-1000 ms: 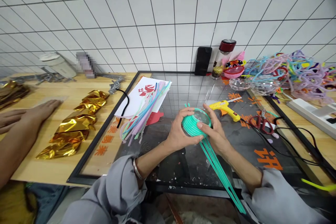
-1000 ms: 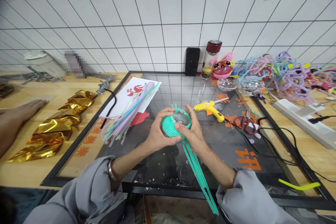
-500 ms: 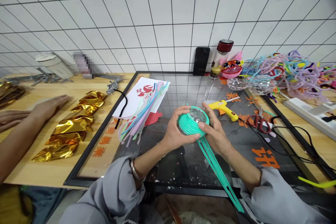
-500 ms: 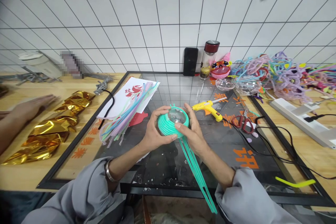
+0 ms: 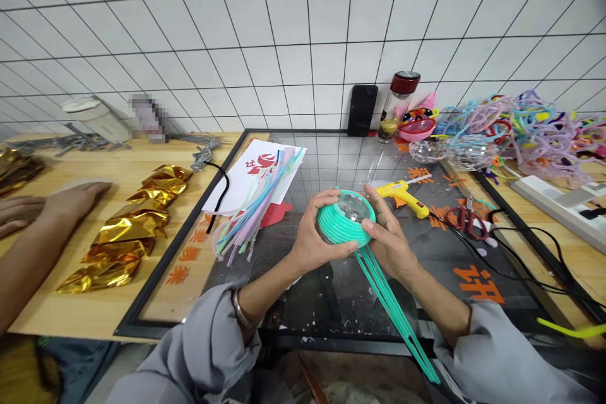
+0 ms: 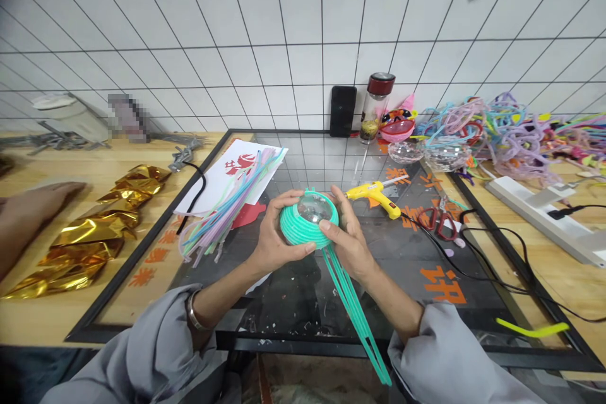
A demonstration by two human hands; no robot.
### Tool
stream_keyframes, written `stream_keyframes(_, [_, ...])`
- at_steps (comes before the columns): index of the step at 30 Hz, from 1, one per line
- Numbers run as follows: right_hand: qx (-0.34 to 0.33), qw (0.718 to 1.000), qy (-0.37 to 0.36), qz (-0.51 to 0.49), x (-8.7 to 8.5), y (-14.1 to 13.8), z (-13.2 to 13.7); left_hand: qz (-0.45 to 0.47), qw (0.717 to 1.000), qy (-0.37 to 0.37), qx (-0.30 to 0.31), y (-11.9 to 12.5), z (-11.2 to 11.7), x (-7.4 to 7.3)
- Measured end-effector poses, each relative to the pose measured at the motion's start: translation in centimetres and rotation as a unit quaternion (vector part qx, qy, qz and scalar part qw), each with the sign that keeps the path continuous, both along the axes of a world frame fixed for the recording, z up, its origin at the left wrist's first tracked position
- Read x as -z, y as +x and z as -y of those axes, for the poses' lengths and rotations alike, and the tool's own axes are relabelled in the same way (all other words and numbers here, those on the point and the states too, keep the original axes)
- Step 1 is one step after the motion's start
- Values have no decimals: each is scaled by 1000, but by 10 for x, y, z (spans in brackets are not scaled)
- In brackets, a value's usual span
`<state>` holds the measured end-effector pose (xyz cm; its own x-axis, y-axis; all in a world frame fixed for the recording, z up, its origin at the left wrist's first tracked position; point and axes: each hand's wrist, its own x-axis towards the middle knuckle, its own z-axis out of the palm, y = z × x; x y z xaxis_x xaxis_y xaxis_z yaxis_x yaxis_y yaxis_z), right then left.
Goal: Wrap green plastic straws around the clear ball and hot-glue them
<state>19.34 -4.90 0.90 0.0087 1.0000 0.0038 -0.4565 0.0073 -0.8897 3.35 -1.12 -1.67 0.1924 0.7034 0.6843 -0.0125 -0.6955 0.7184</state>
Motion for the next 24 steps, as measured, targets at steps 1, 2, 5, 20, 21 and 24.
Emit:
stream_keyframes(1, [1,1000,-1,-8,0,0,0,3,1000,1,1,0,0,0])
stream_keyframes(2, [2,1000,-3,-15,-1,0,-1,6,1000,2,3,0,0,0])
stream_keyframes(5, [-1,999,-8,-34,-2,0,-1,10,1000,2,4,0,-1,0])
stream_keyframes(20, [-22,999,-13,-33,-2,3,-4,7,1000,-7,13,-2,0,3])
stream_keyframes(21, [-21,999,-13,-27,-1,3,-4,6,1000,-7,14,-2,0,3])
stream_keyframes(24, [-9,1000,-26,-11,-1,5,-5,-1,1000,-2,24,-3,1,2])
